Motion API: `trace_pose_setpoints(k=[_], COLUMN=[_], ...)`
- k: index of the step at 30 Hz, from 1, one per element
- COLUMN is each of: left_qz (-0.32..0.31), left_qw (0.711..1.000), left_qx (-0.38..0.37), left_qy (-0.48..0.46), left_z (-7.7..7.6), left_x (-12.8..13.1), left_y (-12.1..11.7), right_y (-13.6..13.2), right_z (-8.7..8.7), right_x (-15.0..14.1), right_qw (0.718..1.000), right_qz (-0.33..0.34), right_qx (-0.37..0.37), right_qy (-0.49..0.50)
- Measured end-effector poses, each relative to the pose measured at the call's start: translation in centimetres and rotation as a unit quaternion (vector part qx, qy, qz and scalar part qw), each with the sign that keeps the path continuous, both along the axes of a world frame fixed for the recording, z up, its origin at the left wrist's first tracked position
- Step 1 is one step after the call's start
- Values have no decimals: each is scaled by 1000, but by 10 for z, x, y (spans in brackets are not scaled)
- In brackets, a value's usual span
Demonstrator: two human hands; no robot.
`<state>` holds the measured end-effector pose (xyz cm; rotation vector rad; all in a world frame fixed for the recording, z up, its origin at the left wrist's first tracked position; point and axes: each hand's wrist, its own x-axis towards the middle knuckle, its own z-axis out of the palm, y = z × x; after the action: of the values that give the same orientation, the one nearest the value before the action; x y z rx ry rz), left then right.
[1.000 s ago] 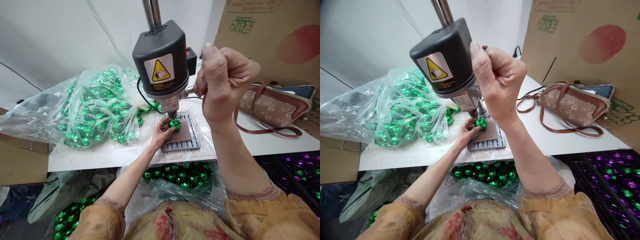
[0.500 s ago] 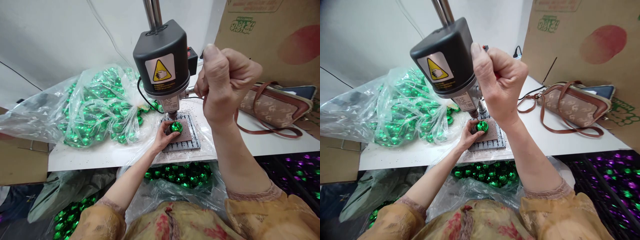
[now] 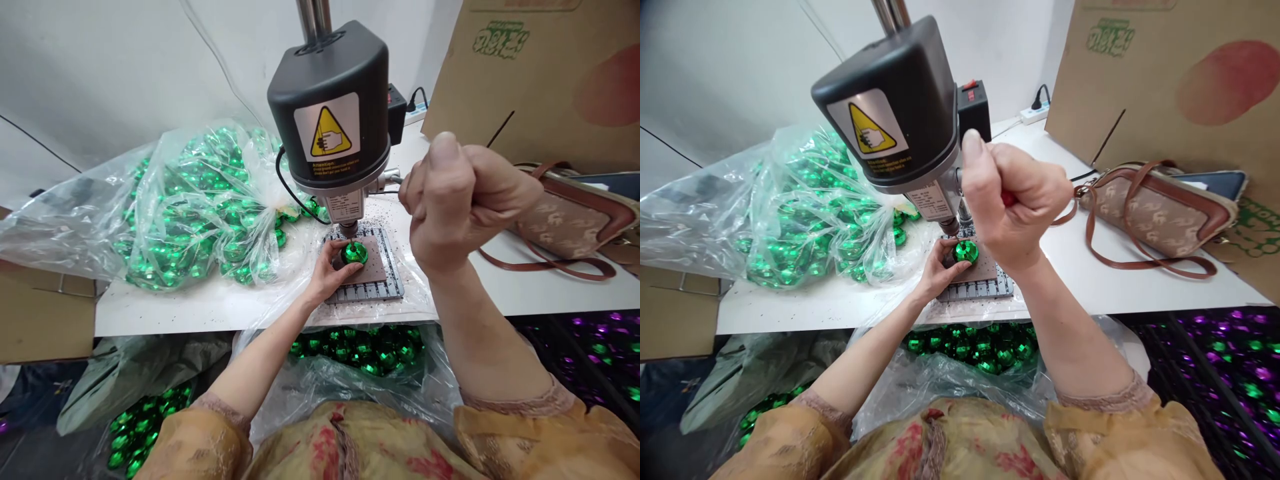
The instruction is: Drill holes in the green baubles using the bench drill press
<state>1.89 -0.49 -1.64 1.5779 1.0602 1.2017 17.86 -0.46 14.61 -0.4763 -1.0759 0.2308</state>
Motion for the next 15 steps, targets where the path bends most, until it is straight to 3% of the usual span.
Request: trace_pose_setpoints(k=[5, 11, 15], left_qz=[-5, 3, 6], left_qw=[1000, 1000, 1000], left_qx=[-5, 1, 9], left_qy=[-8, -9, -3], left_z=[0, 1, 2], left_x=[1, 2, 2], left_y=[0, -1, -1], right_y=[1, 7, 8], right_z=[-10, -18, -24], right_x=[1, 2, 2], right_qw=[999, 998, 997], right_qz=[-39, -27, -41], right_qx=[-26, 50, 56], right_qy=[-5, 4, -12])
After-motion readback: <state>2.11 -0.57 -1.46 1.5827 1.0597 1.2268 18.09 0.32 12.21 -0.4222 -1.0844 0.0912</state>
